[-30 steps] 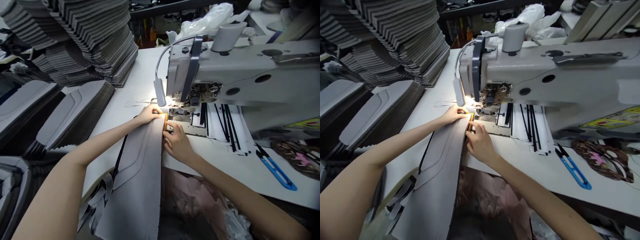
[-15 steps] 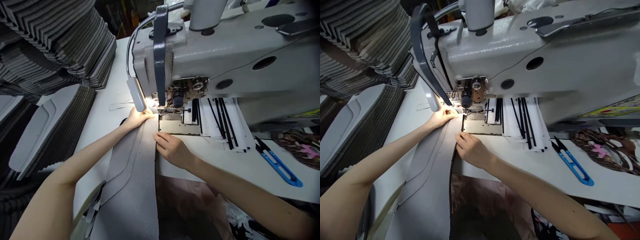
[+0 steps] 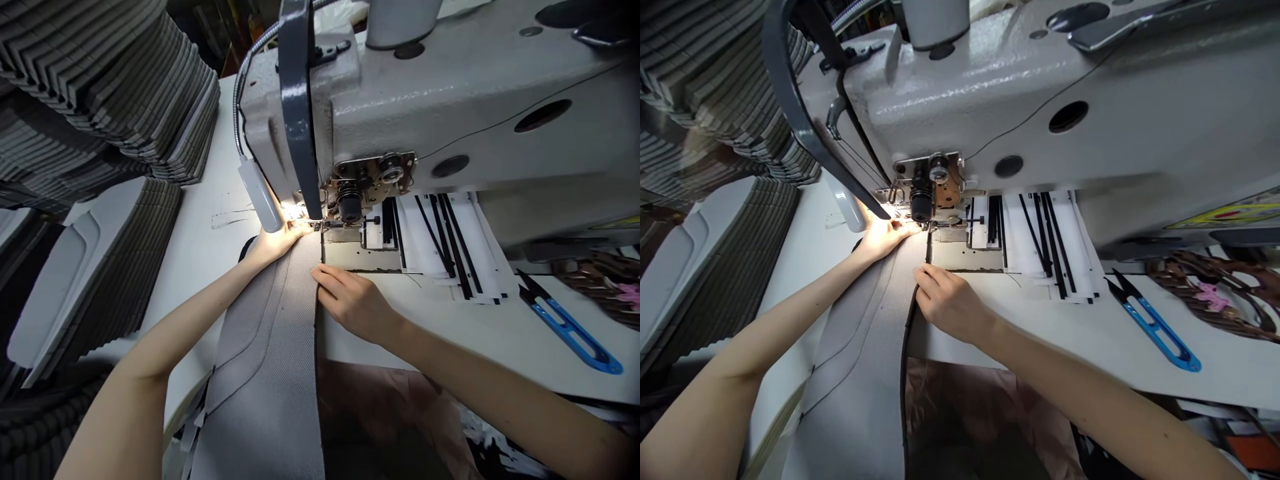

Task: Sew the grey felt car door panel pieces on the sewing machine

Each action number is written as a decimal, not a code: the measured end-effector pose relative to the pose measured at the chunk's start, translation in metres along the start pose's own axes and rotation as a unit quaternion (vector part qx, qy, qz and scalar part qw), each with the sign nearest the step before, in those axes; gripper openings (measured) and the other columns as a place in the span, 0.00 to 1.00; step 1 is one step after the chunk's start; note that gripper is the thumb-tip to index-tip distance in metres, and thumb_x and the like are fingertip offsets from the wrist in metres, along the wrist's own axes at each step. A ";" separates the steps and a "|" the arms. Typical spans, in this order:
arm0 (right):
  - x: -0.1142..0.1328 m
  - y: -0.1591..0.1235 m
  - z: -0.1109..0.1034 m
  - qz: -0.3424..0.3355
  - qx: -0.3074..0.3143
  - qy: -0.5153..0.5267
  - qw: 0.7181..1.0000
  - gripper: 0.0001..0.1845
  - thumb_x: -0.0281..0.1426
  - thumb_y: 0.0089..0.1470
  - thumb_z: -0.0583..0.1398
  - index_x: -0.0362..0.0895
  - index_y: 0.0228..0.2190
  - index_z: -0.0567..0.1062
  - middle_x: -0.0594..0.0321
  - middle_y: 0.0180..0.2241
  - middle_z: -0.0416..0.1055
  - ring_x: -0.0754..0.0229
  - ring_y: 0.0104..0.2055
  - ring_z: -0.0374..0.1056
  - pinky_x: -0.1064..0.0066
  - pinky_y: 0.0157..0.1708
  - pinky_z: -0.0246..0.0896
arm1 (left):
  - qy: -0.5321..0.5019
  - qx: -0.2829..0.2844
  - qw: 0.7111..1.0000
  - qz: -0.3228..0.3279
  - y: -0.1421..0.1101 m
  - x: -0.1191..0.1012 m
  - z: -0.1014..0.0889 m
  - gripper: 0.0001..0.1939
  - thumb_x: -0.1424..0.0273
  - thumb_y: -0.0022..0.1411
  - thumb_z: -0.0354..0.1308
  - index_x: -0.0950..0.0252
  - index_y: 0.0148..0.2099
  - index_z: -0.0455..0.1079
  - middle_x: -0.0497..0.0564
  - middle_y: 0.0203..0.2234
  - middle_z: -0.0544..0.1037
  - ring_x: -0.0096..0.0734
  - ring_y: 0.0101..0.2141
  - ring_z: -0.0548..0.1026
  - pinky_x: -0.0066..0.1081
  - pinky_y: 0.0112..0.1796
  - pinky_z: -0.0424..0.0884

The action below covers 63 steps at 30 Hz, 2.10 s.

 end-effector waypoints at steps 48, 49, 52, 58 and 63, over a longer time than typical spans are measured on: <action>-0.108 0.003 -0.059 0.502 0.258 -0.127 0.816 0.17 0.30 0.63 0.54 0.33 0.40 0.79 0.38 0.45 0.74 0.45 0.44 0.72 0.63 0.41 0.62 | 0.344 -0.021 0.896 0.281 -0.070 -0.017 0.017 0.24 0.82 0.64 0.44 0.63 0.56 0.72 0.53 0.55 0.77 0.44 0.52 0.72 0.45 0.52 0.69; -0.115 -0.001 -0.064 0.509 0.240 -0.098 0.821 0.15 0.31 0.62 0.55 0.34 0.38 0.79 0.40 0.43 0.75 0.45 0.45 0.72 0.63 0.42 0.62 | 0.344 -0.021 0.895 0.284 -0.070 -0.017 0.017 0.24 0.82 0.64 0.44 0.63 0.56 0.72 0.54 0.55 0.77 0.44 0.52 0.72 0.45 0.51 0.69; -0.121 -0.013 -0.079 0.536 0.163 -0.012 0.828 0.10 0.27 0.59 0.57 0.38 0.31 0.79 0.48 0.35 0.77 0.50 0.43 0.72 0.64 0.43 0.62 | 0.343 -0.025 0.892 0.295 -0.071 -0.016 0.017 0.24 0.82 0.64 0.44 0.64 0.56 0.72 0.55 0.54 0.76 0.44 0.52 0.72 0.43 0.50 0.69; -0.032 -0.020 -0.063 0.531 0.033 0.445 0.721 0.12 0.40 0.57 0.62 0.43 0.31 0.73 0.63 0.24 0.75 0.62 0.24 0.72 0.69 0.28 0.70 | 0.324 -0.061 0.901 0.282 -0.072 -0.014 0.020 0.20 0.81 0.64 0.47 0.63 0.53 0.72 0.58 0.51 0.75 0.45 0.50 0.71 0.44 0.51 0.68; 0.021 -0.014 -0.029 0.398 -0.179 0.388 0.812 0.11 0.39 0.62 0.59 0.45 0.36 0.76 0.57 0.39 0.80 0.54 0.44 0.78 0.60 0.46 0.75 | 0.243 -0.082 0.927 0.276 -0.070 -0.010 0.017 0.16 0.81 0.62 0.48 0.64 0.49 0.70 0.56 0.46 0.77 0.43 0.47 0.73 0.42 0.49 0.70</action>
Point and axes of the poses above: each hand's wrist, its own y-axis towards the middle knuckle, its own z-axis out of the palm, x = y × z, the point moved 1 cm from there along y, towards the middle knuckle
